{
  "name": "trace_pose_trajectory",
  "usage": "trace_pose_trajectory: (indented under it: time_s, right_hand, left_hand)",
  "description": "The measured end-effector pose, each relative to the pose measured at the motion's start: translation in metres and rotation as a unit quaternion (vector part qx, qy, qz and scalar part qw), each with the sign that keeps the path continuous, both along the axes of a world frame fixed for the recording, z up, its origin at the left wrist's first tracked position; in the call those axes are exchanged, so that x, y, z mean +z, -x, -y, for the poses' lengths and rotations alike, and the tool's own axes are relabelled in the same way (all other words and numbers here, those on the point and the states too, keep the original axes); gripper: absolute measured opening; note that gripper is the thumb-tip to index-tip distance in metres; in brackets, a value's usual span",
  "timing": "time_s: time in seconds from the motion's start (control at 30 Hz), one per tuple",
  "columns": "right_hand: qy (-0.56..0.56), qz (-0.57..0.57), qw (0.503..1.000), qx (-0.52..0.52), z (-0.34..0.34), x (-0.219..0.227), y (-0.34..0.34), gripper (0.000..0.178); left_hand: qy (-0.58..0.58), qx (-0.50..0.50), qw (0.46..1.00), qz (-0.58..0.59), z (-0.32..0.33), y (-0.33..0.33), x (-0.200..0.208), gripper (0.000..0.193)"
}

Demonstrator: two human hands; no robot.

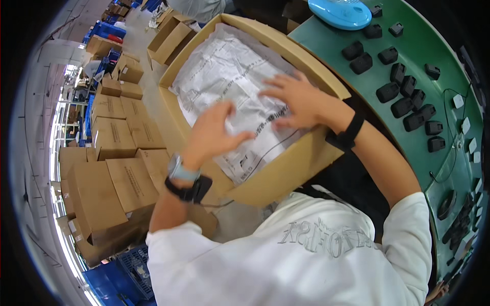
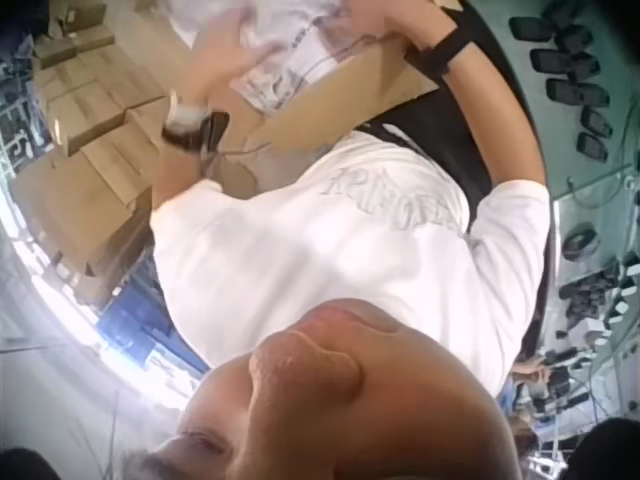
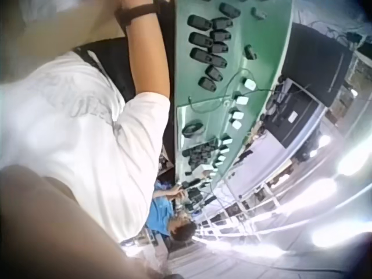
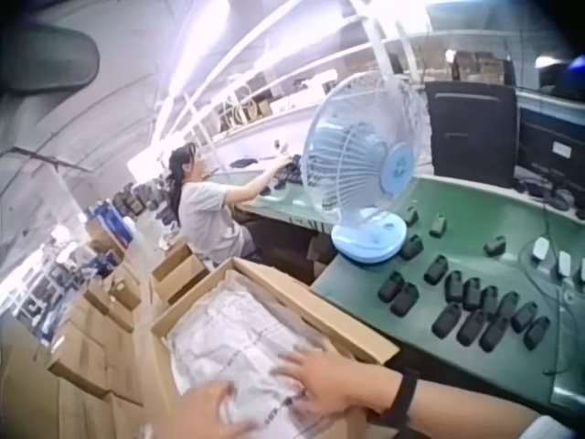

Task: Testing wireless computer mice on charging docks and packing them into boxes.

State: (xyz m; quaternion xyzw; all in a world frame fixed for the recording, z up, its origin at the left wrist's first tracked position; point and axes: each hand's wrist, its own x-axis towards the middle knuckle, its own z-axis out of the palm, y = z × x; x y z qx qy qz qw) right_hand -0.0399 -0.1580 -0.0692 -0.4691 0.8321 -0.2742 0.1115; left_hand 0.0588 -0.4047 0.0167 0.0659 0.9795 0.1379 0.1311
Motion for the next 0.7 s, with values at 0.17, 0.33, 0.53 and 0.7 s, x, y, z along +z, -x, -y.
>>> trace_pose_trajectory:
  time_s: [0.17, 0.33, 0.53, 0.7]
  right_hand:
    - [-0.162, -0.072, 0.984, 0.029, 0.030, 0.008, -0.002, 0.105]
    - [-0.170, -0.001, 0.985, 0.027, 0.019, -0.002, 0.006, 0.111]
    - [-0.188, -0.008, 0.982, 0.023, 0.012, 0.006, 0.004, 0.113]
    - [-0.154, -0.012, 0.987, 0.038, -0.003, -0.008, -0.001, 0.115]
  left_hand:
    - [0.124, -0.045, 0.991, -0.025, 0.011, 0.013, -0.085, 0.140]
    - [0.124, -0.027, 0.990, 0.060, -0.013, 0.011, -0.058, 0.147]
    - [0.102, 0.009, 0.984, 0.147, -0.011, -0.009, -0.066, 0.145]
    - [0.127, -0.020, 0.988, 0.089, -0.013, -0.020, -0.058, 0.132]
